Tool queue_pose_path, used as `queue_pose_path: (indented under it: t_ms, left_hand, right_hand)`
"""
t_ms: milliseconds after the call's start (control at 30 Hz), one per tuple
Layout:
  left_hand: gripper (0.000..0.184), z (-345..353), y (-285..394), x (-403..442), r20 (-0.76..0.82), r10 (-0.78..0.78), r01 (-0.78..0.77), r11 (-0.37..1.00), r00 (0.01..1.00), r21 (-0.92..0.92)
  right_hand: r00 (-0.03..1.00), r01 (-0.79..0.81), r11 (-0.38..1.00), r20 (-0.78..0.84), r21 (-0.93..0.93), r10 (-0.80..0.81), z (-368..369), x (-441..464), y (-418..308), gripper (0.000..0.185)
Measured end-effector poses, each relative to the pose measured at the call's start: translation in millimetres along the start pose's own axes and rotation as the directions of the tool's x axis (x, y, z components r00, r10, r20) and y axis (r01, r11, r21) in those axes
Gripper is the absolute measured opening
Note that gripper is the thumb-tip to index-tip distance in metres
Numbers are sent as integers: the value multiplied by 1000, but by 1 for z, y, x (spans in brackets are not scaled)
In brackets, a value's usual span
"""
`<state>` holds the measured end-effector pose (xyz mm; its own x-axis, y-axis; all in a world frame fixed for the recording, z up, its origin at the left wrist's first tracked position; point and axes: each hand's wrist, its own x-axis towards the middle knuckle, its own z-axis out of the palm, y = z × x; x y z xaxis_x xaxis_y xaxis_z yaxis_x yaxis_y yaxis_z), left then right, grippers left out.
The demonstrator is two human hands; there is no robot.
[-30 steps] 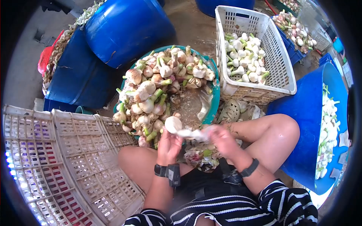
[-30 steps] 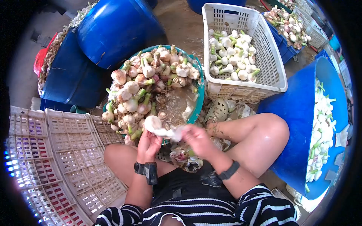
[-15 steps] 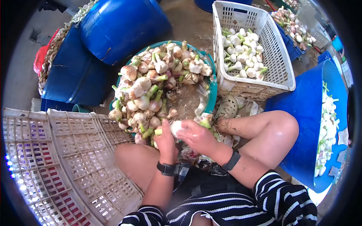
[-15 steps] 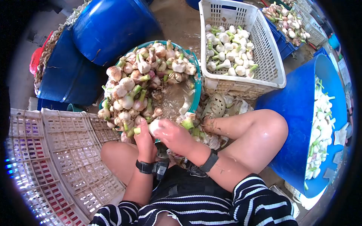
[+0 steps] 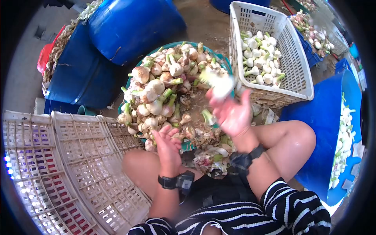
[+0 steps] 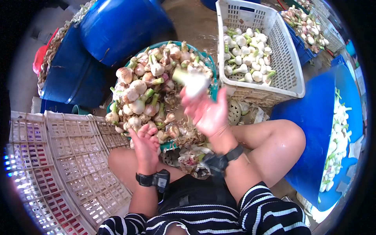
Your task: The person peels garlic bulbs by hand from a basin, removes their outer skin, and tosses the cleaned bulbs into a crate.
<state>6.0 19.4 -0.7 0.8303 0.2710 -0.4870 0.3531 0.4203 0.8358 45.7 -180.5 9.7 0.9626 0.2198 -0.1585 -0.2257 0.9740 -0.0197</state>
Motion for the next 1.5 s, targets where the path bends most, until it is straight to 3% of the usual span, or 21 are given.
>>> queue_pose_path:
  t_ms: [100,167,233,333,433,500,533,567,600,633,667,767,900,967,1033,1133,1300,1367,1400,1467,1500]
  left_hand:
    - [48,-18,-7,11,-61,-14,13,1000,998,-18]
    - [34,-17,-14,14,-81,-70,65,996,994,-65]
    - [23,-13,-23,11,-54,-90,88,996,994,-36]
    - [15,-21,-32,9,-76,-73,76,996,994,40]
    - [26,-36,-53,15,-86,-76,81,995,993,62]
    - [49,-31,-79,27,16,-58,53,970,998,236]
    - [51,-7,-55,8,-54,-313,318,938,948,136]
    - [48,-5,-62,12,228,-212,235,968,950,-83]
    - [43,11,-56,6,88,-154,166,974,984,-154]
    - [40,13,-44,0,115,-115,127,986,987,-109]
    - [39,14,-53,11,-10,11,-10,998,1000,62]
    - [41,-8,-49,18,16,434,-413,845,901,340]
    - [40,-21,-17,-2,249,77,-218,764,966,607]
    - [39,-23,-36,12,272,104,-237,820,957,521]
    - [38,-22,-52,36,343,167,-345,750,925,565]
    - [31,-28,-57,36,387,340,-503,711,857,492]
    - [52,-30,-36,10,605,159,-554,625,780,550]
    - [48,-31,-31,-12,715,403,-815,380,572,438]
    - [48,-30,-32,-12,717,401,-815,383,570,434]
    - [45,-27,-32,-9,782,593,-945,-103,193,312]
    - [39,-25,1,-29,828,389,-909,273,404,315]
  right_hand:
    - [989,38,896,-110,-442,-96,-35,51,3,38]
    - [991,127,37,125,-991,-47,-100,86,55,20]
    - [963,256,-825,204,-504,174,-158,88,97,15]
    - [948,305,-933,159,-193,277,-159,86,102,16]
    - [989,145,-875,66,-462,129,-116,75,94,17]
    - [985,171,-142,175,-975,-14,-160,71,91,45]
    - [990,124,173,112,-977,-82,-106,46,97,61]
    - [995,86,204,73,-975,-72,-88,30,95,71]
    - [974,-217,258,-228,-941,-13,-30,15,96,63]
    - [977,180,-330,208,-927,-50,-37,13,85,54]
    - [795,467,-763,590,-446,142,-50,10,74,46]
    - [752,616,-742,478,-265,454,-27,-5,69,17]
    - [784,609,-756,323,-240,529,-51,-20,64,11]
    - [883,464,-697,223,-546,413,-90,-4,53,11]
    - [959,-98,-265,-163,-959,234,-86,-1,62,19]
    - [951,-256,-71,-265,-964,162,-76,-6,72,24]
    - [951,290,-213,256,-933,172,-106,-8,63,18]
    - [933,-279,308,-179,-910,313,-98,-12,53,17]
    - [934,-279,308,-182,-909,308,-100,-15,49,17]
    - [941,-296,455,-175,-840,289,-109,-22,38,22]
    - [944,-295,453,-182,-841,276,-101,-25,38,22]
